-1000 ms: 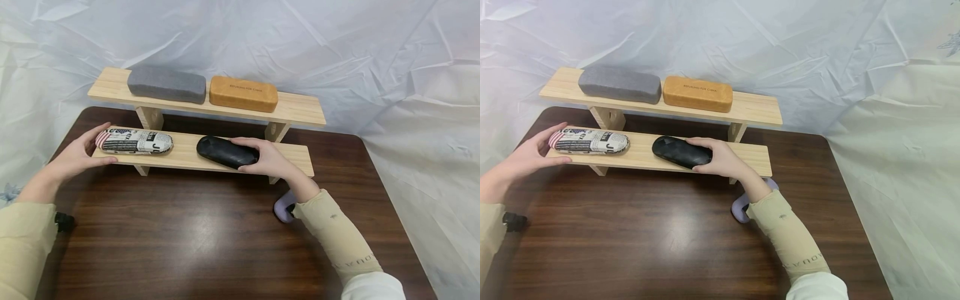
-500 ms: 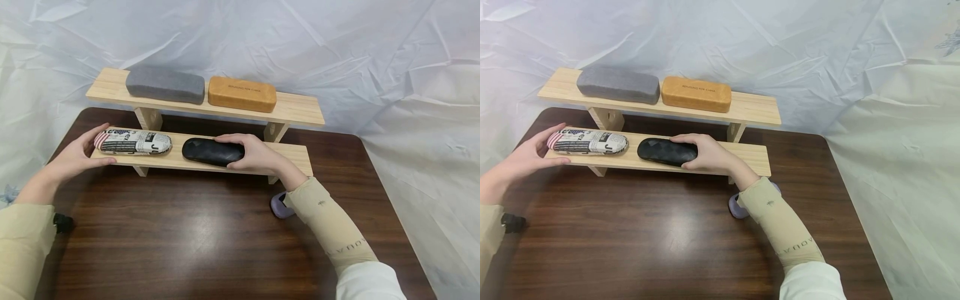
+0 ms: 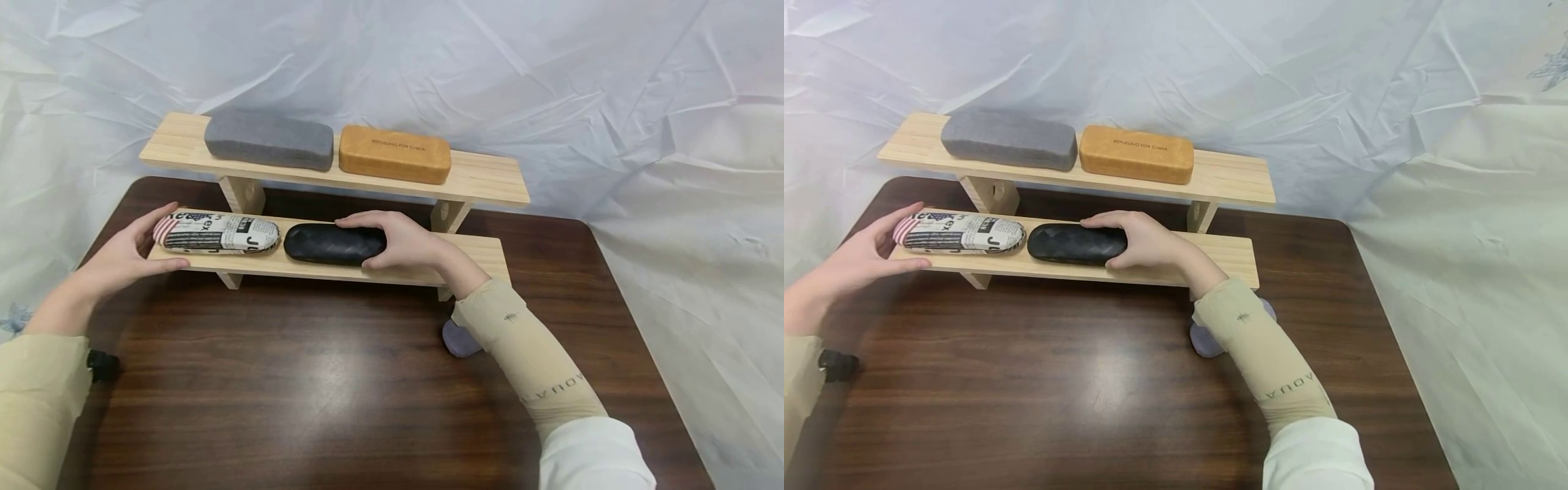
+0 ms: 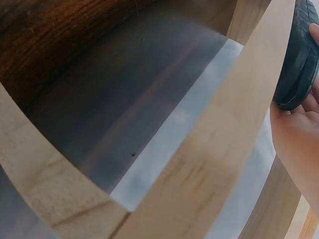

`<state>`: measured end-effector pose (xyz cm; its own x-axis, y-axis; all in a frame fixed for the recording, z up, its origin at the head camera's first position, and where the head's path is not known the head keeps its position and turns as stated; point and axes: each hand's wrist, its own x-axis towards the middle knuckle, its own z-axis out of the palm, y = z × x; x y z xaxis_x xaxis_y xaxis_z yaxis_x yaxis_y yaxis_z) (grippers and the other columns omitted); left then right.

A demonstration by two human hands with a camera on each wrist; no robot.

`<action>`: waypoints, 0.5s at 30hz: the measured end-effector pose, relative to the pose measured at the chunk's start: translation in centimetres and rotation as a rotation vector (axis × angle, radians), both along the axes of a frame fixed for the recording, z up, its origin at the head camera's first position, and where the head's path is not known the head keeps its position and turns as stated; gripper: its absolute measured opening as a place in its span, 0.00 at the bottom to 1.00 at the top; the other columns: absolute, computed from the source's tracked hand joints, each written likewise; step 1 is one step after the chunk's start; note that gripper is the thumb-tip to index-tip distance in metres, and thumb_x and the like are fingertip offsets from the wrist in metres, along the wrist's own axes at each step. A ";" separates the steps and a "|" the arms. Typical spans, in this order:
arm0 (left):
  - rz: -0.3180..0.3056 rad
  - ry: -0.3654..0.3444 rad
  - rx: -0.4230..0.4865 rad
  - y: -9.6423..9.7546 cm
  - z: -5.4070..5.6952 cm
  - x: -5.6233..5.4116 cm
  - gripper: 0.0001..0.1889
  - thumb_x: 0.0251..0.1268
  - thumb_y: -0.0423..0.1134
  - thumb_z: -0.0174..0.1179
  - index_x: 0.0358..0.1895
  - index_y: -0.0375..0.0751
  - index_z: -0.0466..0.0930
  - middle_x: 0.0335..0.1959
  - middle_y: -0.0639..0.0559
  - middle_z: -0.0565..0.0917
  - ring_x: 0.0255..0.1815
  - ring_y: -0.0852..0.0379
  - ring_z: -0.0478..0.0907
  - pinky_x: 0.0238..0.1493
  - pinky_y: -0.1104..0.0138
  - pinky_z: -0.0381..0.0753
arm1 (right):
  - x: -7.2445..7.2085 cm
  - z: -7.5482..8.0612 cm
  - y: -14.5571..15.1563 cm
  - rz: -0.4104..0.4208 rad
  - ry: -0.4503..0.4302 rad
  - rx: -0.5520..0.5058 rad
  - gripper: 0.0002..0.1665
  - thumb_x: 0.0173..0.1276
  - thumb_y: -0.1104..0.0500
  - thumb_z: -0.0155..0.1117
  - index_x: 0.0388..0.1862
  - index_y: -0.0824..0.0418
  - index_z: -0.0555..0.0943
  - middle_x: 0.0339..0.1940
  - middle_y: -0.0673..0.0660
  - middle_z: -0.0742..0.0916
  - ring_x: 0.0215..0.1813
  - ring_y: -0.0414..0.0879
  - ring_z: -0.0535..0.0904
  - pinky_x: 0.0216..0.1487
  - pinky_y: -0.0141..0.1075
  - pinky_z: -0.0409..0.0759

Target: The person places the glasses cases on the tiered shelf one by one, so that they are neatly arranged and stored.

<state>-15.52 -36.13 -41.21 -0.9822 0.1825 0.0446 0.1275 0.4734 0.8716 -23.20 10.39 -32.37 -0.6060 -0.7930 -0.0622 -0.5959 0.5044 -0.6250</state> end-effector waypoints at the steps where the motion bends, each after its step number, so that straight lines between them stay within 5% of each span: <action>1: -0.001 0.000 0.003 0.0 0.0 0.0 0.54 0.66 0.22 0.69 0.89 0.44 0.45 0.66 0.78 0.67 0.61 0.88 0.64 0.61 0.91 0.61 | 0.0 0.0 -0.1 0.000 -0.003 0.004 0.46 0.60 0.58 0.77 0.79 0.48 0.75 0.80 0.53 0.76 0.81 0.49 0.69 0.76 0.46 0.70; 15: -0.009 0.002 0.029 0.0 0.0 0.0 0.54 0.66 0.21 0.68 0.88 0.43 0.44 0.65 0.78 0.68 0.61 0.88 0.65 0.62 0.90 0.61 | 0.0 0.0 -0.7 0.025 0.019 0.002 0.47 0.60 0.59 0.77 0.80 0.51 0.73 0.81 0.54 0.75 0.82 0.49 0.67 0.80 0.45 0.67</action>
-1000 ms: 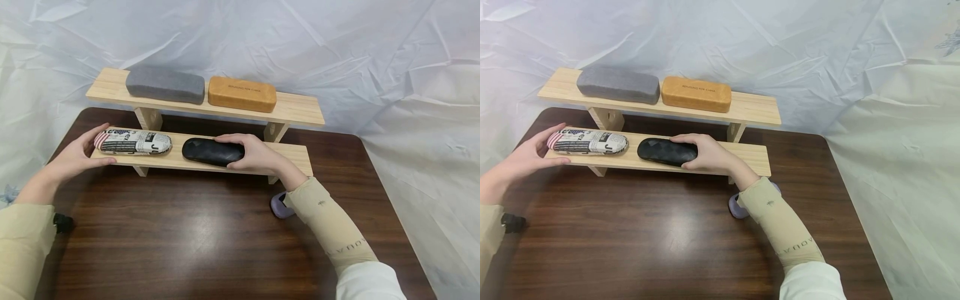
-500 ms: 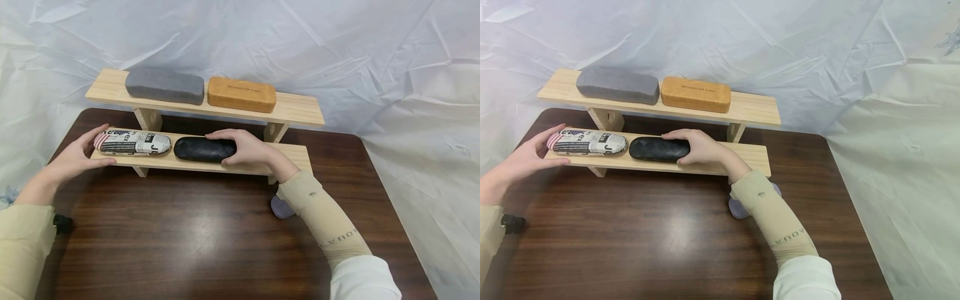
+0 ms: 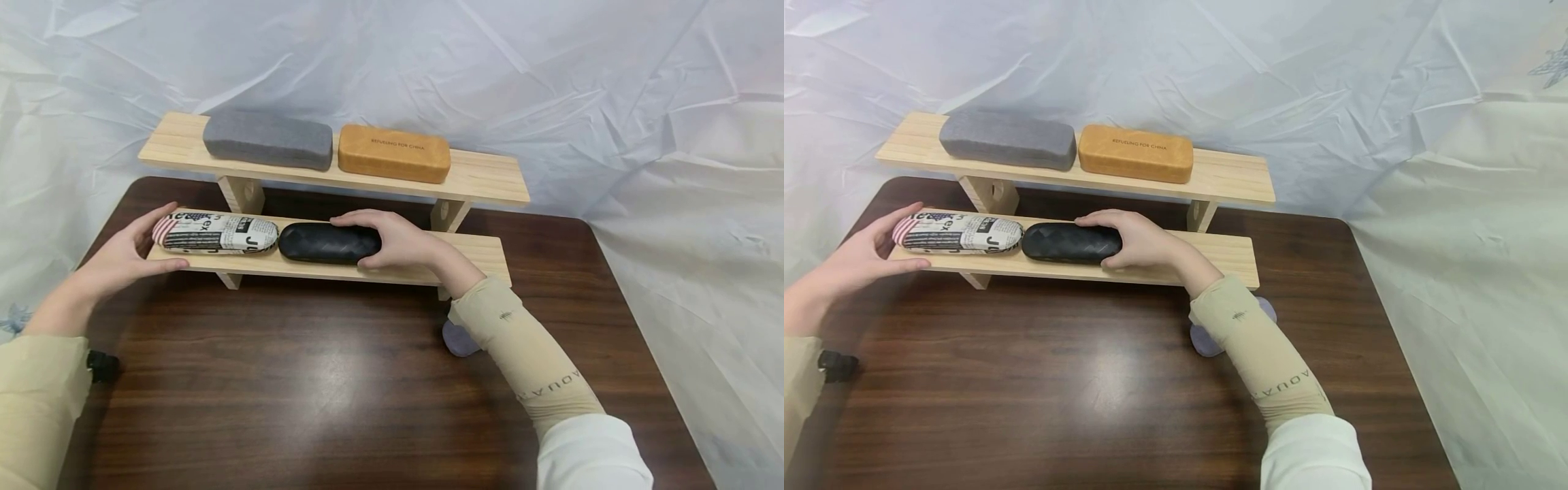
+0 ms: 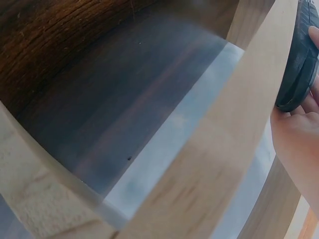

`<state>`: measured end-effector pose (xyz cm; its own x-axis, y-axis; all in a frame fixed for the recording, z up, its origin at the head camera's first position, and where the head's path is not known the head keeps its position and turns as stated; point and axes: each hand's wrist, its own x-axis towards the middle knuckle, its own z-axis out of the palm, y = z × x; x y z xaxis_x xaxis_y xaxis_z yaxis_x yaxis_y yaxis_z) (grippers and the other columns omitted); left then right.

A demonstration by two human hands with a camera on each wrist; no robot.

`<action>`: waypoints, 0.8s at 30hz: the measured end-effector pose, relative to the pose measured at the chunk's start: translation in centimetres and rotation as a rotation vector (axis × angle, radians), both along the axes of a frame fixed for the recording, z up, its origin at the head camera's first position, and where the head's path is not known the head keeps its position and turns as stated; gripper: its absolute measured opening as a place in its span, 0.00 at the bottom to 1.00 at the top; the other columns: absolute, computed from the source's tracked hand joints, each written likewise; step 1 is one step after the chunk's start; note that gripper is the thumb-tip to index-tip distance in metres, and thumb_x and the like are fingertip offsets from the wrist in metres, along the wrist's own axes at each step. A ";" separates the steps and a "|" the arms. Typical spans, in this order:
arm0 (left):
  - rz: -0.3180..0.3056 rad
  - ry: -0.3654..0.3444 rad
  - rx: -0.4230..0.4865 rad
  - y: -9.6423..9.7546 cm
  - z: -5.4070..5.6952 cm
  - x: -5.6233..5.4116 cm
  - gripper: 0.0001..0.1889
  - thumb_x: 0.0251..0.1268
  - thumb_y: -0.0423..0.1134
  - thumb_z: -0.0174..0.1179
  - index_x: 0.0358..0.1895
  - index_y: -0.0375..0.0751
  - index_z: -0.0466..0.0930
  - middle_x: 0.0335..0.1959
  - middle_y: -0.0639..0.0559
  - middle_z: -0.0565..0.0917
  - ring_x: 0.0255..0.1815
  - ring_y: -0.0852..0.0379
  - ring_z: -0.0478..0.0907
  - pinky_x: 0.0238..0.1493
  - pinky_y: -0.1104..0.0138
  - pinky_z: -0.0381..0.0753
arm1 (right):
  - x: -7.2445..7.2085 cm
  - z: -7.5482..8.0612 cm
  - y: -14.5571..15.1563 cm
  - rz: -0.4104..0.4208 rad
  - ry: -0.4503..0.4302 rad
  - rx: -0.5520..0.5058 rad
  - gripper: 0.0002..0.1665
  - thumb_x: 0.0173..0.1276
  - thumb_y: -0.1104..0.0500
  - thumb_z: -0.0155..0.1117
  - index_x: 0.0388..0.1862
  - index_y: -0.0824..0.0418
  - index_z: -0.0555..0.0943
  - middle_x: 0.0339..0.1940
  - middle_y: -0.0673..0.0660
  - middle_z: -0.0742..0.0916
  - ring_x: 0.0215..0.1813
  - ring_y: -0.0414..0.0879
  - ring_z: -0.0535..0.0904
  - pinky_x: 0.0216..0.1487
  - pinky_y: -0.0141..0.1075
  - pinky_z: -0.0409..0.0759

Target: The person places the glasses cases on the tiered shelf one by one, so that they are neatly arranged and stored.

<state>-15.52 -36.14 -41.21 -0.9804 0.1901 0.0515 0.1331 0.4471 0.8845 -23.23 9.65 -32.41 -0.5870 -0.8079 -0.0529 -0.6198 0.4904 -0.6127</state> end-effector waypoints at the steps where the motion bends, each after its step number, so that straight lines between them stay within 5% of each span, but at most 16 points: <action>1: 0.002 0.002 0.002 0.0 0.0 0.0 0.54 0.66 0.21 0.68 0.88 0.43 0.45 0.64 0.78 0.68 0.61 0.87 0.66 0.61 0.90 0.62 | 0.0 0.0 0.0 0.000 0.004 0.001 0.47 0.61 0.59 0.77 0.81 0.51 0.73 0.81 0.54 0.75 0.83 0.49 0.67 0.80 0.45 0.66; 17: 0.010 0.014 0.001 0.1 0.0 -0.2 0.54 0.64 0.20 0.69 0.88 0.41 0.46 0.62 0.79 0.69 0.58 0.86 0.68 0.57 0.90 0.64 | 0.4 -0.4 2.1 -0.057 -0.041 -0.093 0.49 0.63 0.60 0.82 0.81 0.59 0.71 0.82 0.56 0.74 0.84 0.50 0.65 0.84 0.45 0.65; 24: 0.020 0.012 -0.016 0.0 -0.1 -0.1 0.54 0.64 0.21 0.69 0.88 0.42 0.46 0.62 0.79 0.69 0.59 0.87 0.67 0.57 0.90 0.63 | 0.8 -0.1 4.5 -0.121 0.025 -0.071 0.47 0.64 0.56 0.82 0.81 0.54 0.73 0.81 0.53 0.75 0.84 0.50 0.65 0.83 0.50 0.64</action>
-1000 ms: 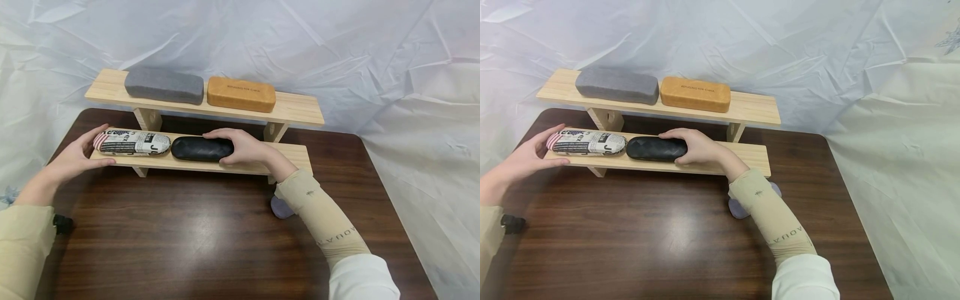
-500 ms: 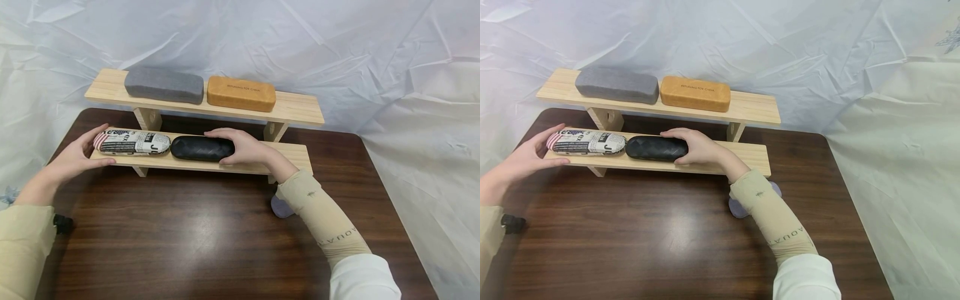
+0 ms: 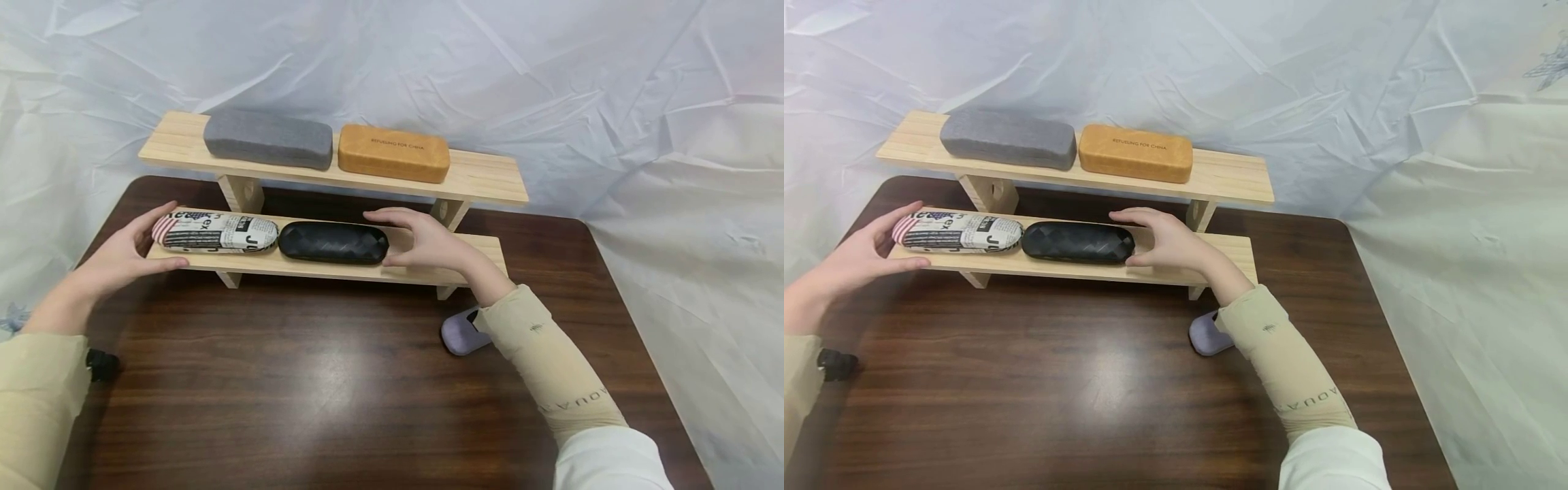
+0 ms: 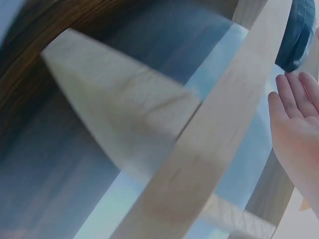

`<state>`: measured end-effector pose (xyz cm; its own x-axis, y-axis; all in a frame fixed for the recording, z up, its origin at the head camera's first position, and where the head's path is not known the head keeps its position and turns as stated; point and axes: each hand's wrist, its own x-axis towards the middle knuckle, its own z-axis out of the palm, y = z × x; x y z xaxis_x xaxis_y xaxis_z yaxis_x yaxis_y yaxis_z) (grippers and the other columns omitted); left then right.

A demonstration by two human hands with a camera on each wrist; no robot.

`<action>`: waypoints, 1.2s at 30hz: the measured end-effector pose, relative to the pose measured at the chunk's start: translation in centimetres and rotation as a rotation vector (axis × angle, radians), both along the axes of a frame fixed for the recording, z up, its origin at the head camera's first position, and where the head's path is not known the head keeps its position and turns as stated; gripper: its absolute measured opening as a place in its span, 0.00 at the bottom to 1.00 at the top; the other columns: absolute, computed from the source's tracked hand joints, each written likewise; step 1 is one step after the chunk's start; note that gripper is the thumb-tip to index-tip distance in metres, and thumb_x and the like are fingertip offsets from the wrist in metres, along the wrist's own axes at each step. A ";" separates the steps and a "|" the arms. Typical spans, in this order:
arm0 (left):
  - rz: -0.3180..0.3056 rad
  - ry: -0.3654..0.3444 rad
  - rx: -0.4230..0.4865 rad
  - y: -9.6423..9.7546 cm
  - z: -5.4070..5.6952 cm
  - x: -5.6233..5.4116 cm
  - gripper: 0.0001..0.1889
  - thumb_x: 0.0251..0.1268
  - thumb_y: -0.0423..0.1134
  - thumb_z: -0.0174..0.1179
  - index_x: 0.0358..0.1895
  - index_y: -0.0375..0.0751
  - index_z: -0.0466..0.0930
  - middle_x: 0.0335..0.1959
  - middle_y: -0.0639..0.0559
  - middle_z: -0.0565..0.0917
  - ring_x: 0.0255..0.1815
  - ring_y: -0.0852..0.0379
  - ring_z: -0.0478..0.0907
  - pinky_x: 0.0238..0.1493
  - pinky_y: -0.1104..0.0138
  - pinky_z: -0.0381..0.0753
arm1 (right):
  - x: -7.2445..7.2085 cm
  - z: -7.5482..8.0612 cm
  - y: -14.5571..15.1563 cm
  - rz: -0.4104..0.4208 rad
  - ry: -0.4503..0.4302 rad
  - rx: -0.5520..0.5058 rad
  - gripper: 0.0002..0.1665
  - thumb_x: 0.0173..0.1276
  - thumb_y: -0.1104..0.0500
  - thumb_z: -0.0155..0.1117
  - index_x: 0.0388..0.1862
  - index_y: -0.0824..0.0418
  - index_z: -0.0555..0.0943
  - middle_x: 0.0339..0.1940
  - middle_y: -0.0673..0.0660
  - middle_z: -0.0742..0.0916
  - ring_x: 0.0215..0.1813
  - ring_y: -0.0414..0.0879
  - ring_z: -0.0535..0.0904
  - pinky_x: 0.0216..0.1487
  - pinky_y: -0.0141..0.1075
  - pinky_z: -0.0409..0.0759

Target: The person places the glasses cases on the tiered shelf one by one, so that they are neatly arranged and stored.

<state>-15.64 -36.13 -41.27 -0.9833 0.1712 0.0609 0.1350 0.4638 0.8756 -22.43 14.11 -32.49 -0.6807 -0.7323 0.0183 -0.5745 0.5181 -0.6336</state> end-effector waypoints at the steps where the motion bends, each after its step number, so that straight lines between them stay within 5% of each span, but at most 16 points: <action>1: 0.001 -0.003 -0.004 0.0 0.0 0.0 0.54 0.64 0.22 0.70 0.88 0.42 0.46 0.63 0.79 0.69 0.59 0.87 0.66 0.57 0.90 0.63 | 0.1 0.1 0.4 -0.008 -0.001 -0.004 0.47 0.64 0.56 0.82 0.81 0.53 0.73 0.81 0.53 0.75 0.84 0.50 0.65 0.83 0.50 0.64; 22: 0.002 -0.006 -0.008 0.0 0.0 0.2 0.54 0.65 0.22 0.70 0.88 0.46 0.47 0.65 0.78 0.68 0.59 0.88 0.66 0.58 0.90 0.63 | 3.3 -0.6 8.9 -0.189 -0.045 -0.093 0.45 0.65 0.63 0.80 0.79 0.52 0.74 0.80 0.53 0.77 0.83 0.53 0.66 0.82 0.57 0.63; 25: 0.007 -0.012 -0.026 0.1 0.1 0.2 0.54 0.65 0.23 0.70 0.89 0.46 0.46 0.65 0.79 0.67 0.59 0.89 0.65 0.57 0.90 0.63 | 3.9 -0.8 10.3 -0.221 -0.033 -0.106 0.45 0.65 0.64 0.80 0.79 0.50 0.74 0.79 0.52 0.77 0.82 0.50 0.67 0.82 0.52 0.64; 32: 0.013 -0.021 -0.041 0.0 0.1 0.2 0.55 0.65 0.24 0.71 0.89 0.46 0.46 0.67 0.77 0.67 0.60 0.88 0.65 0.57 0.91 0.63 | 5.2 -1.3 13.7 -0.251 -0.029 -0.190 0.44 0.62 0.71 0.79 0.77 0.57 0.76 0.76 0.59 0.79 0.77 0.32 0.71 0.78 0.23 0.63; 36: 0.016 -0.026 -0.044 -0.1 0.1 0.3 0.55 0.65 0.24 0.71 0.89 0.47 0.46 0.67 0.76 0.66 0.59 0.89 0.65 0.57 0.90 0.63 | 6.0 -1.4 15.6 -0.285 -0.010 -0.198 0.43 0.61 0.74 0.79 0.76 0.61 0.77 0.75 0.64 0.80 0.75 0.26 0.70 0.75 0.19 0.65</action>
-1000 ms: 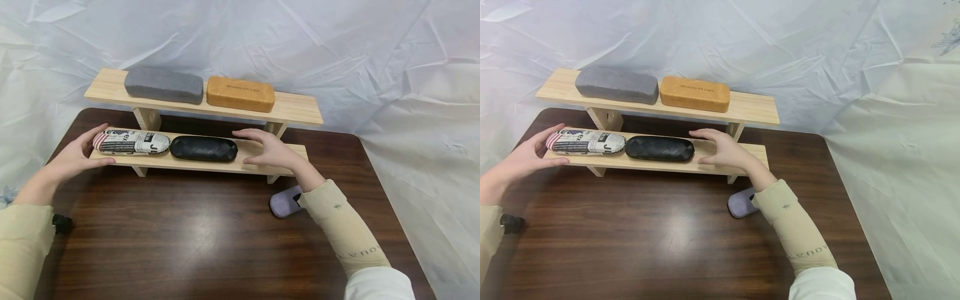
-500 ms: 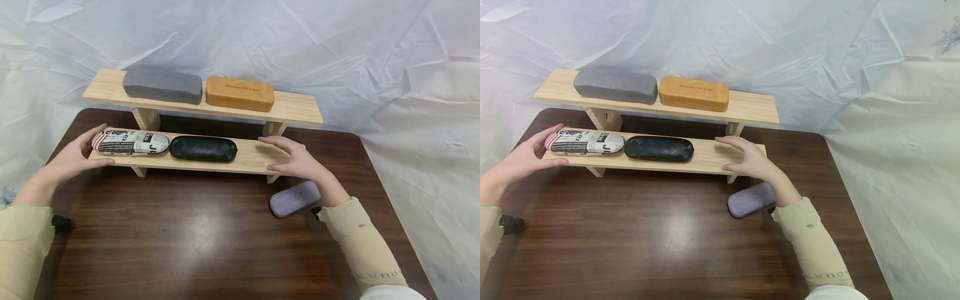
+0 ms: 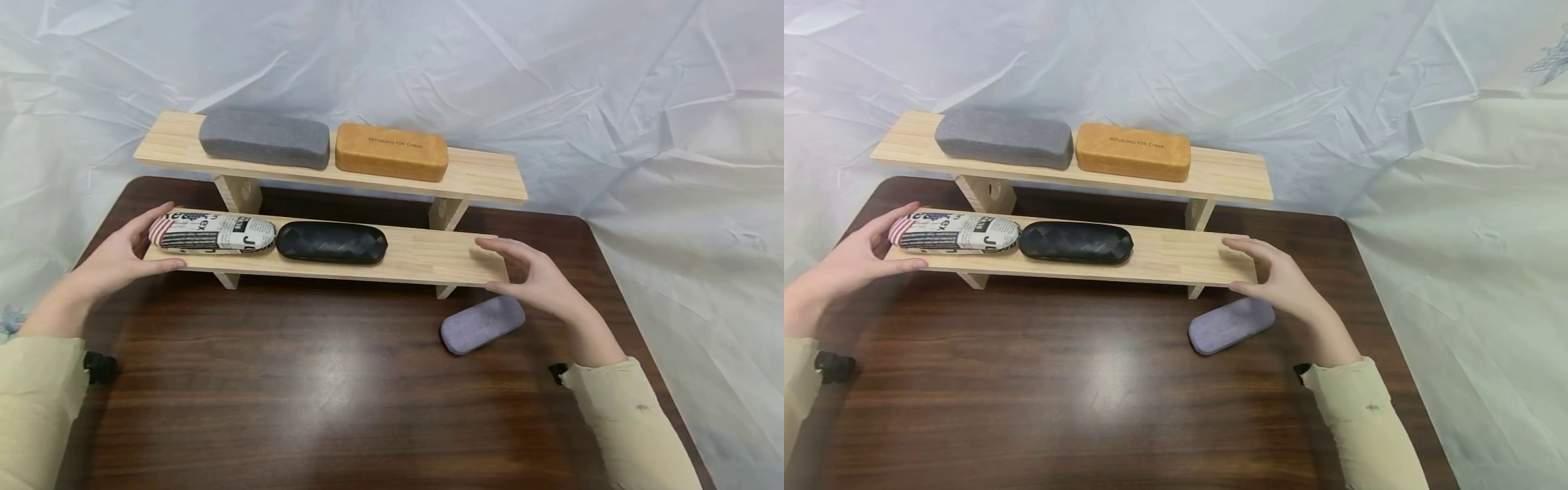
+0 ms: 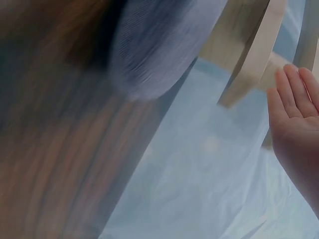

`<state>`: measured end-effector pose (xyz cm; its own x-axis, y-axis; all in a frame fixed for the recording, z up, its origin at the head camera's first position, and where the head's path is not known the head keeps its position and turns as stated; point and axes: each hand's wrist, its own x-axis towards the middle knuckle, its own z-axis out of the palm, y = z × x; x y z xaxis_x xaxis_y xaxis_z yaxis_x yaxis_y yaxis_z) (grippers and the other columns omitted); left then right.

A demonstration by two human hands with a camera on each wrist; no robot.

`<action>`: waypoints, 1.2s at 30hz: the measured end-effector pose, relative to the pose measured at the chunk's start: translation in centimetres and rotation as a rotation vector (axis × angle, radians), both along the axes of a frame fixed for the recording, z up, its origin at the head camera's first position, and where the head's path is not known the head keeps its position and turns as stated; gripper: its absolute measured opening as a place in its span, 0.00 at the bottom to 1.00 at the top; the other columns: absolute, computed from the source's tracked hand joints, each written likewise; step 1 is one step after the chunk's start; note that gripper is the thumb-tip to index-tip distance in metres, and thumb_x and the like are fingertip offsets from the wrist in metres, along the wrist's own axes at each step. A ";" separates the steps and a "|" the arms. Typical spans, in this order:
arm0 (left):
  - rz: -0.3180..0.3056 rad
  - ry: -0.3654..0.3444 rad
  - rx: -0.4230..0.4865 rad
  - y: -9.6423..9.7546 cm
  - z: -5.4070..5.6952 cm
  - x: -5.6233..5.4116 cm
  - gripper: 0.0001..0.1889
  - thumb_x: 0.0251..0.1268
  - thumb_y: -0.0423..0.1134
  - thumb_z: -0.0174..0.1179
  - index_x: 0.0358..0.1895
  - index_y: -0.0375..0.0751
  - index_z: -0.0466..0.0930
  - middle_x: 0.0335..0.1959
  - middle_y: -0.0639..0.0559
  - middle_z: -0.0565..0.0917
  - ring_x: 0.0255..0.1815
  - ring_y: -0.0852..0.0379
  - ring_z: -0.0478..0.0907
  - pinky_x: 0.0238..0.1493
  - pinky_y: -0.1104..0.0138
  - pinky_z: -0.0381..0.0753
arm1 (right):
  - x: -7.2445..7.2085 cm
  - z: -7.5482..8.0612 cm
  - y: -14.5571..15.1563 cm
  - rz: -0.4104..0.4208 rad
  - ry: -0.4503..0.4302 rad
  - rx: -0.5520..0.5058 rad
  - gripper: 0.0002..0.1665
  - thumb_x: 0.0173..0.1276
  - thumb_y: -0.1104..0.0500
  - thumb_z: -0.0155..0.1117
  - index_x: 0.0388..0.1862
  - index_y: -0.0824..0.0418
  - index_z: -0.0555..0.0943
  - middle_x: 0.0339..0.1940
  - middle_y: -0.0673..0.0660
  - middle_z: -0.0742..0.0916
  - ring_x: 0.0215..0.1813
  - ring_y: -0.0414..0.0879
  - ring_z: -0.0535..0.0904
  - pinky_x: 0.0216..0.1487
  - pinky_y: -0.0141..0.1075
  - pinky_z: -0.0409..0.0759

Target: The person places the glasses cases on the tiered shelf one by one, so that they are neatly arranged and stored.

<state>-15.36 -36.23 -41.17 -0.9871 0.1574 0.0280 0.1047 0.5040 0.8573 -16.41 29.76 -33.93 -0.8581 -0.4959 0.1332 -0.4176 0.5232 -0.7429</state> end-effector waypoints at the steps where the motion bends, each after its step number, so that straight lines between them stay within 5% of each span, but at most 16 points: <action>1: -0.002 0.000 0.001 0.0 0.0 0.0 0.55 0.65 0.24 0.71 0.89 0.47 0.46 0.68 0.76 0.66 0.59 0.89 0.65 0.57 0.90 0.63 | 0.2 0.0 0.4 -0.011 0.007 0.008 0.42 0.62 0.73 0.78 0.75 0.61 0.77 0.75 0.65 0.80 0.74 0.25 0.71 0.74 0.19 0.66; 19: -0.029 0.024 0.055 0.0 -0.2 0.0 0.54 0.64 0.21 0.69 0.88 0.43 0.46 0.63 0.78 0.69 0.59 0.86 0.68 0.58 0.90 0.64 | 3.3 -2.1 6.0 -0.104 0.001 0.012 0.40 0.64 0.74 0.75 0.75 0.65 0.76 0.73 0.43 0.82 0.72 0.23 0.72 0.68 0.16 0.68; 28: -0.026 0.023 0.058 0.2 0.0 -0.1 0.54 0.64 0.20 0.69 0.88 0.40 0.46 0.64 0.77 0.69 0.59 0.86 0.68 0.57 0.89 0.64 | 3.6 -4.2 6.9 -0.146 -0.070 0.074 0.40 0.65 0.67 0.79 0.75 0.63 0.76 0.70 0.33 0.80 0.67 0.18 0.71 0.65 0.14 0.67; 30: -0.029 0.019 0.050 0.1 -0.1 -0.2 0.54 0.65 0.21 0.69 0.88 0.41 0.45 0.65 0.77 0.68 0.60 0.86 0.67 0.57 0.90 0.64 | 3.5 -4.5 7.0 -0.150 -0.097 0.084 0.40 0.65 0.66 0.79 0.75 0.64 0.76 0.70 0.36 0.80 0.67 0.16 0.69 0.65 0.14 0.66; 36: -0.013 0.010 0.021 0.1 -0.1 -0.2 0.54 0.65 0.23 0.70 0.88 0.44 0.46 0.66 0.76 0.68 0.60 0.87 0.66 0.56 0.90 0.64 | 3.5 -5.1 7.0 -0.102 -0.180 0.095 0.41 0.64 0.68 0.79 0.75 0.70 0.74 0.73 0.70 0.79 0.66 0.14 0.68 0.64 0.13 0.68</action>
